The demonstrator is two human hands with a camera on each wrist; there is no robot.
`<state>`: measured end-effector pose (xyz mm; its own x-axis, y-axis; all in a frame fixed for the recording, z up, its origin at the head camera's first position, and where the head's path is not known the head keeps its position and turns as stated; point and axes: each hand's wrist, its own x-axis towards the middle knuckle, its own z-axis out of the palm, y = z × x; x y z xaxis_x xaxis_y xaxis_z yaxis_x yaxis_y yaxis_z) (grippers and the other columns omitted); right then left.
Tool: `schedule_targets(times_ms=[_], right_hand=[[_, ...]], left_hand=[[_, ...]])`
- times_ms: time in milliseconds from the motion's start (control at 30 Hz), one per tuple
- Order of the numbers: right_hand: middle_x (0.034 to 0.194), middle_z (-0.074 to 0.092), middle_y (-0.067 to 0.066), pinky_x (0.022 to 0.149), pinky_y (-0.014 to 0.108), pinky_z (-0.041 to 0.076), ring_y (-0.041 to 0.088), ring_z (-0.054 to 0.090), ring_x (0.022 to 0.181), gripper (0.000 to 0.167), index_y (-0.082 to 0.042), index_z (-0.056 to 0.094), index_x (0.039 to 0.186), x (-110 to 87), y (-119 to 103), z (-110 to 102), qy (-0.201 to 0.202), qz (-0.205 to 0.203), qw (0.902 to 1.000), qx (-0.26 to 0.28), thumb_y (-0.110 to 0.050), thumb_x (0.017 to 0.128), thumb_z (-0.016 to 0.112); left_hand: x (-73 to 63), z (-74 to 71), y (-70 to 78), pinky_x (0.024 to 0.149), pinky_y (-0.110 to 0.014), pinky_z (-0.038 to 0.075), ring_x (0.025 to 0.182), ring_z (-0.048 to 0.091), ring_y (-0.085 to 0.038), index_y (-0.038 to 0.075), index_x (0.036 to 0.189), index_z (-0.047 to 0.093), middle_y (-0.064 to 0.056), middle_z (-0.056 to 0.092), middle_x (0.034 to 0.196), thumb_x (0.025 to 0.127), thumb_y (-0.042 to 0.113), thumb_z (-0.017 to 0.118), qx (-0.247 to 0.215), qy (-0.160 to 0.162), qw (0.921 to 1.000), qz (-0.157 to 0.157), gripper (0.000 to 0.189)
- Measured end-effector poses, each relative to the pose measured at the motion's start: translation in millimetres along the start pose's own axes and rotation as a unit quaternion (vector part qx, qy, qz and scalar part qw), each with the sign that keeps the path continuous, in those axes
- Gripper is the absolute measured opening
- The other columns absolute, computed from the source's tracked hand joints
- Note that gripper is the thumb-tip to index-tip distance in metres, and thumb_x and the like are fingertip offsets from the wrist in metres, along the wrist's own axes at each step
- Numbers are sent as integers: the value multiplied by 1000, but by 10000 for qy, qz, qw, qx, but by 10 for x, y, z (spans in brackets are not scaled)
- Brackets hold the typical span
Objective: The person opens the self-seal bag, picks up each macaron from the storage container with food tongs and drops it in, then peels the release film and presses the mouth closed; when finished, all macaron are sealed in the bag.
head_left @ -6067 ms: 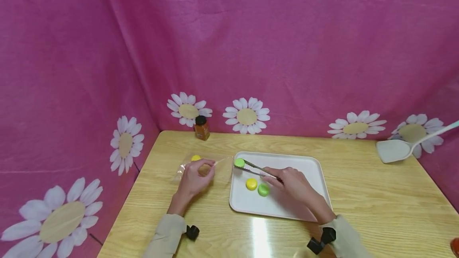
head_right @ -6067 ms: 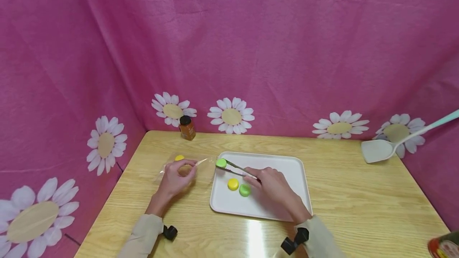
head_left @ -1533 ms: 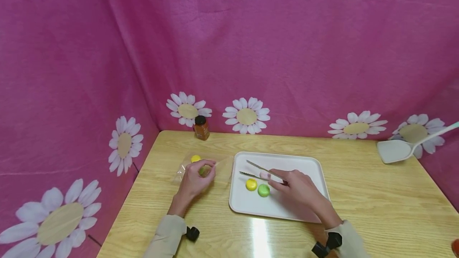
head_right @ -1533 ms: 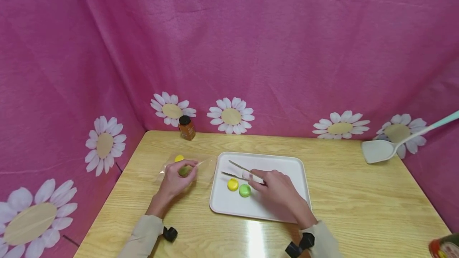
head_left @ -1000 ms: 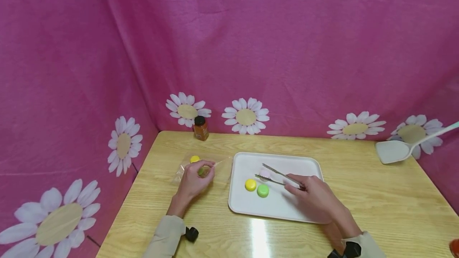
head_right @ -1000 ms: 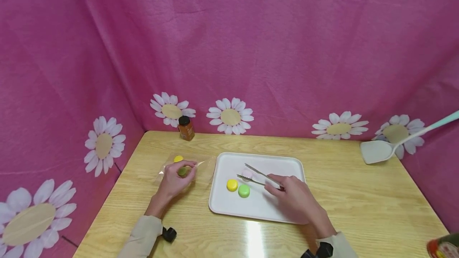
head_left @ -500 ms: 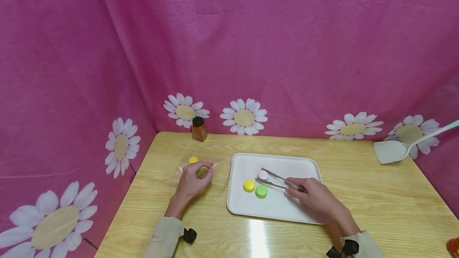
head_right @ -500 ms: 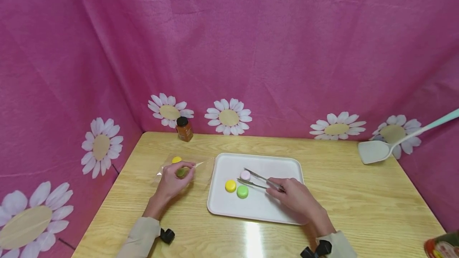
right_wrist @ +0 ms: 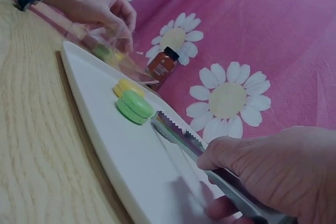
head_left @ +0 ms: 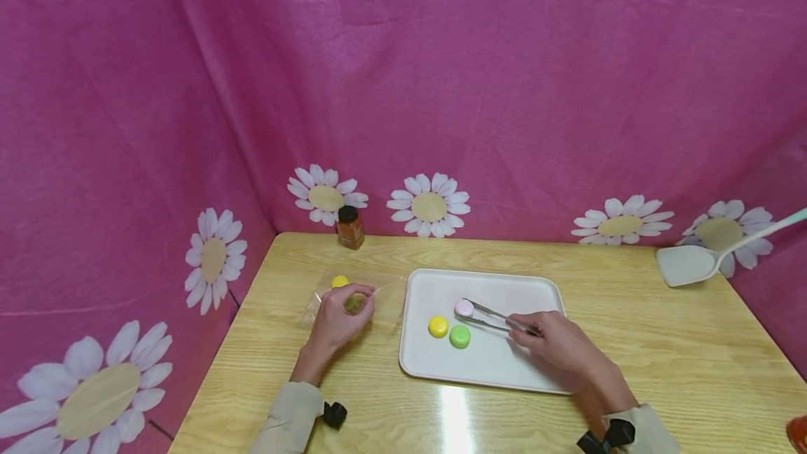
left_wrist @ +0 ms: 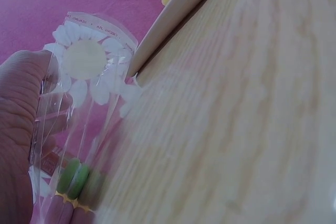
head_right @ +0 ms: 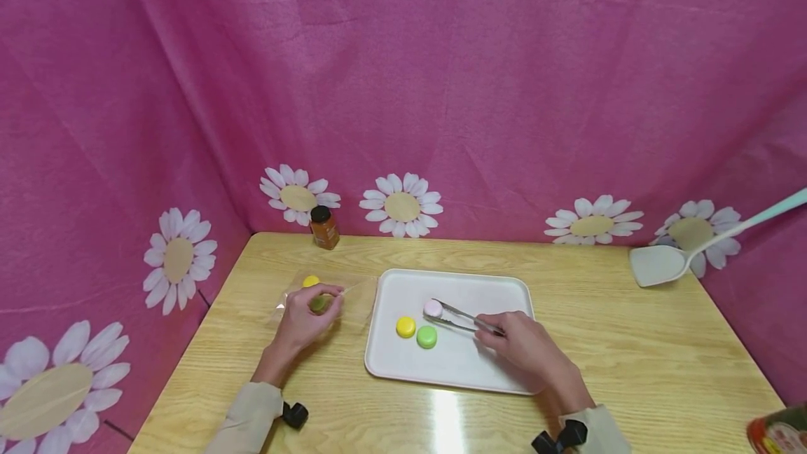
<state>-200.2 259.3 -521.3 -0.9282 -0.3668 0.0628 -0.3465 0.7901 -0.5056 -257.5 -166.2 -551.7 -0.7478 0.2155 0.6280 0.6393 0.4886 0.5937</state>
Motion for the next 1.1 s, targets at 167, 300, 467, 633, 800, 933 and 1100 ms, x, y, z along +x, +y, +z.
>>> schedule_targets(times_ms=[167, 300, 467, 633, 800, 933, 1100], right_hand=[[98, 73, -3, 62, 24, 39, 1, 42, 62, 40, -8, 74, 129, 12, 43, -20, -64, 34, 9998, 165, -34, 99, 72], [105, 75, 0, 66, 24, 40, 1, 45, 65, 41, -7, 75, 129, 16, 60, -28, -69, 49, 9998, 170, -35, 98, 73], [92, 72, -4, 63, 24, 39, 1, 42, 63, 40, -6, 74, 129, 18, 75, -26, -93, -20, 9997, 226, -33, 99, 72], [77, 60, -10, 60, 22, 38, 0, 38, 58, 38, -5, 74, 129, 18, 83, 0, -108, -103, 9991, 385, -31, 100, 71], [69, 51, -11, 58, 22, 37, -1, 36, 57, 39, -3, 73, 129, 18, 59, 11, -95, -125, 9989, 434, -29, 100, 71], [69, 50, -11, 60, 22, 38, 0, 36, 58, 40, -3, 72, 130, 22, 52, 13, -96, -109, 9993, 355, -29, 100, 71], [83, 66, -6, 63, 23, 40, 0, 39, 60, 41, -3, 72, 130, 22, 74, 30, -59, -76, 9995, 306, -31, 100, 71]], left_hand=[[-3, 6, 0, 77, -45, 62, 89, 76, -21, 5, 97, 79, -3, 80, 97, 88, 6, 79, 64, 11, 10000, -18, 9], [-4, 10, 8, 78, -44, 62, 89, 76, -20, 6, 97, 79, -2, 80, 97, 88, 6, 80, 118, -23, 9999, -62, 9], [-2, 9, 19, 76, -43, 62, 87, 76, -18, 6, 98, 79, -1, 80, 96, 88, 7, 80, 112, -65, 9998, -130, 10], [-8, 8, 23, 75, -42, 62, 86, 75, -17, 8, 98, 80, 0, 80, 95, 88, 8, 81, 131, -39, 9998, -134, 10], [-13, 10, 18, 76, -42, 62, 87, 75, -16, 10, 98, 80, 1, 80, 95, 88, 10, 81, 179, -7, 9997, -153, 10], [-15, 8, 18, 78, -42, 62, 89, 75, -16, 8, 99, 80, 2, 80, 96, 89, 11, 81, 177, -52, 9996, -234, 10], [-14, 2, 33, 81, -42, 62, 90, 75, -16, 8, 100, 80, 1, 80, 97, 90, 11, 80, 124, -131, 9993, -313, 11]])
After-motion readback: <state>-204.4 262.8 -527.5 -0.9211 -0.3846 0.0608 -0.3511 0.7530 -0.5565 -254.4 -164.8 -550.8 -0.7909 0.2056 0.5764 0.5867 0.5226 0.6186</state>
